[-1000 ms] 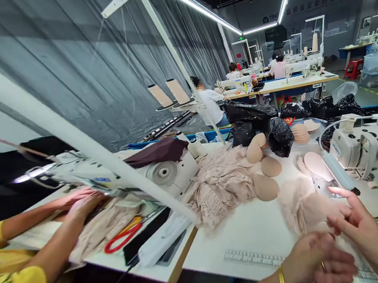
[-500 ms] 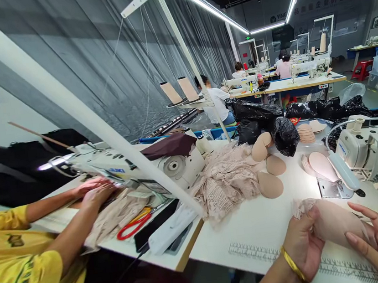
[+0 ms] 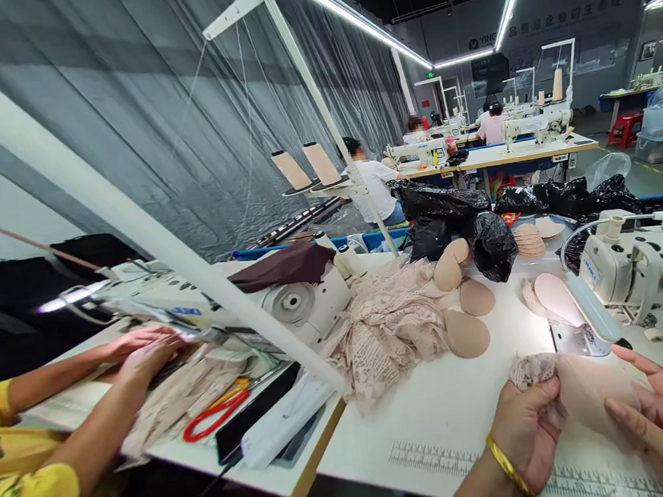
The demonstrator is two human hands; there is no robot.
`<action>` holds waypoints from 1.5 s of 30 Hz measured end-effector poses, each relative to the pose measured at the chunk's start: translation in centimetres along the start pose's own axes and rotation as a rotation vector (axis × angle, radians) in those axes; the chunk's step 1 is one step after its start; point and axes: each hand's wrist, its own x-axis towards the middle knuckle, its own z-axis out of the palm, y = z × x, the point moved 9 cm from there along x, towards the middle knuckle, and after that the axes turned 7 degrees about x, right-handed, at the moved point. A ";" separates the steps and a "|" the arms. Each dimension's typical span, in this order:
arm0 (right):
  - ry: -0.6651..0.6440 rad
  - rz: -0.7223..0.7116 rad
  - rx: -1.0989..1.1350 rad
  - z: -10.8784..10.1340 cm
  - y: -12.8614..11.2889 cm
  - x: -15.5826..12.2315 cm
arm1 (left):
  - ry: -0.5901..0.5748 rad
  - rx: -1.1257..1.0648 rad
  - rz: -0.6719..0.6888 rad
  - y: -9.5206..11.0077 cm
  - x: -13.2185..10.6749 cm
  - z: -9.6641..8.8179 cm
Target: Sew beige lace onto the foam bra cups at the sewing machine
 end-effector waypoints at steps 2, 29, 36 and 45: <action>0.006 -0.020 -0.025 -0.1 -0.1 0.1 | -0.012 -0.037 -0.048 -0.1 0.1 0.3; -0.660 -0.990 -1.494 2.0 -4.8 5.1 | -1.238 2.115 0.624 0.0 3.0 7.3; -0.659 -0.861 -1.445 0.6 -4.6 5.2 | -1.162 2.113 0.605 0.7 3.0 6.9; -0.607 -0.708 -1.431 0.2 -4.8 6.0 | -1.121 2.029 0.679 0.5 3.9 6.6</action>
